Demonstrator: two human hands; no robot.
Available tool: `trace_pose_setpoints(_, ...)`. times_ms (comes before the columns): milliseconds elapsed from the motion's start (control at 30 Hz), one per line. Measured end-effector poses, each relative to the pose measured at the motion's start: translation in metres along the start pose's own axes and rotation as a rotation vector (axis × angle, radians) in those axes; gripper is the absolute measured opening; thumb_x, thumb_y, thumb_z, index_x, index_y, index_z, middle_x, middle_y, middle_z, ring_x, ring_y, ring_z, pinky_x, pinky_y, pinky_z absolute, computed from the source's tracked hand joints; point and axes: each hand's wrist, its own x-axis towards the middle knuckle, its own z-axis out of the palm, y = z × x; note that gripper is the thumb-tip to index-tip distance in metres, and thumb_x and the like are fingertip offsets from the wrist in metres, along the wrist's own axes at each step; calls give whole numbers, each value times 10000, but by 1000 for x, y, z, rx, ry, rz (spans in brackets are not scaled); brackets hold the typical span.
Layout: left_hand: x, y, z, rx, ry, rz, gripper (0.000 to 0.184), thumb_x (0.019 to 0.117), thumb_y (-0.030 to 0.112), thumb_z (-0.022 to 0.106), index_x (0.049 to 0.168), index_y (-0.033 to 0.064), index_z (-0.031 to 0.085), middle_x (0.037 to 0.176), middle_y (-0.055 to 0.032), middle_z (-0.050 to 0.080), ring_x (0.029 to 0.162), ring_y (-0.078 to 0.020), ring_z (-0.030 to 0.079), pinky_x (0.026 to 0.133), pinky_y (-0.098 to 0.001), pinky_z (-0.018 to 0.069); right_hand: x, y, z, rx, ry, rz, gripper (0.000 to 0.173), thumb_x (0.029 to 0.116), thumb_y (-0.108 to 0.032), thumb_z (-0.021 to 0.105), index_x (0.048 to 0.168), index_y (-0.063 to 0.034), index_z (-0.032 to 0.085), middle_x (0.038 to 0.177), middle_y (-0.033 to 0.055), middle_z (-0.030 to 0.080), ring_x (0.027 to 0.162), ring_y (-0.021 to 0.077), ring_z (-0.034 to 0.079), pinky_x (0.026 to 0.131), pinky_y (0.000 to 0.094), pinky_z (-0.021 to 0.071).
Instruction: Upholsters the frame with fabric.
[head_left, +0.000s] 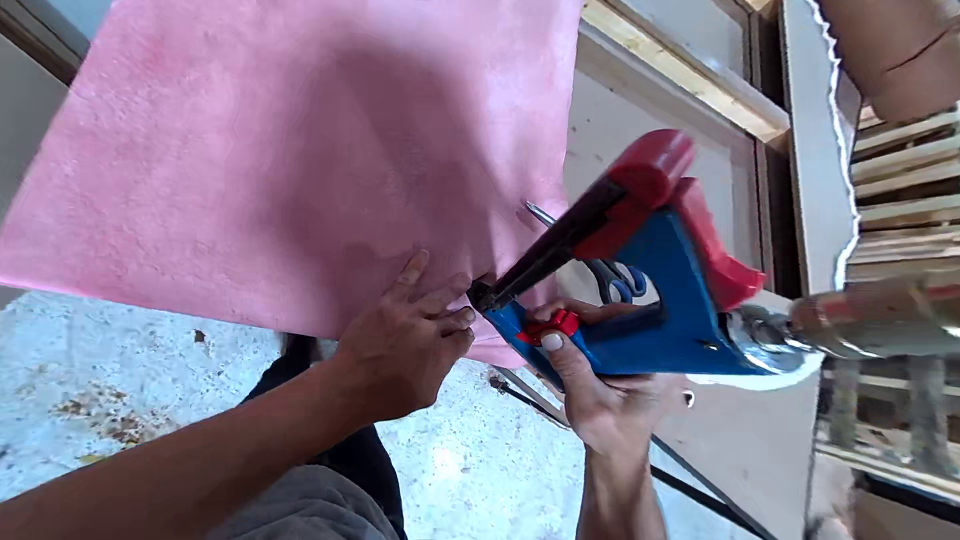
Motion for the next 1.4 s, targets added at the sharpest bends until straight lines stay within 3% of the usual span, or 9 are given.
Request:
trace_pose_setpoints(100,-5,2,-8,-93,-21,14,279,965,330,549,1031,230,801,1241,64,735,1365,-179,556,1237,-609,247,-26,-6,-3,0,192,63,357,871,-185,777,1178,-97,616,1063,45,765,967,200,748,837,365,645)
trace_pose_setpoints(167,-8,-2,-26,-274,-82,-30,292,982,365,554,1048,226,802,1202,84,747,1330,-98,574,1258,-495,263,-54,-18,-5,6,359,115,340,876,-176,764,1157,-65,609,1066,59,765,990,219,749,871,392,642)
trace_pose_setpoints(267,12,-41,-65,-427,-168,-2,265,1015,304,559,1121,175,766,1182,63,733,1187,-30,640,1076,-311,514,-92,-44,3,45,583,213,264,899,-129,728,1143,-84,638,1065,27,771,981,201,749,889,388,635)
trace_pose_setpoints(300,24,-61,-75,-378,-164,86,262,1008,260,549,1123,153,759,1221,52,716,1225,-43,618,1059,-289,526,-103,-53,9,72,654,259,240,911,-112,707,1139,-101,630,1077,21,770,983,199,749,894,388,633)
trace_pose_setpoints(467,108,-153,-81,-122,-251,678,297,969,186,511,1136,150,754,1316,18,684,1361,-160,543,1172,-394,421,-131,-95,78,116,1082,310,195,946,-125,671,1128,-127,600,1097,74,769,945,264,763,857,435,642)
trace_pose_setpoints(667,181,-170,-46,-111,-474,1213,404,999,247,493,1349,154,671,1468,-5,598,1420,-210,493,1163,-463,407,-79,-131,191,65,1534,256,208,907,-109,695,1081,-117,580,1031,92,776,906,271,769,821,439,652)
trace_pose_setpoints(900,210,-181,-34,-203,-496,1472,446,1021,283,430,1347,90,666,1443,-58,619,1391,-218,535,1157,-413,442,-19,-115,250,-295,1668,310,289,866,-163,749,1071,-25,597,1008,81,771,933,231,768,812,383,665)
trace_pose_setpoints(1167,285,-138,12,-264,-713,1841,487,1050,338,369,1456,182,590,1548,24,521,1488,-192,405,1235,-463,315,48,-104,293,-539,1785,462,206,887,-109,714,1053,-18,634,1017,110,769,928,245,764,794,380,661)
trace_pose_setpoints(1400,319,-91,49,-391,-884,2033,504,1045,411,382,1523,307,504,1628,79,402,1548,-204,281,1245,-588,226,86,-81,271,-706,1742,718,250,882,-174,715,1052,-8,638,1010,89,775,928,209,767,794,374,662)
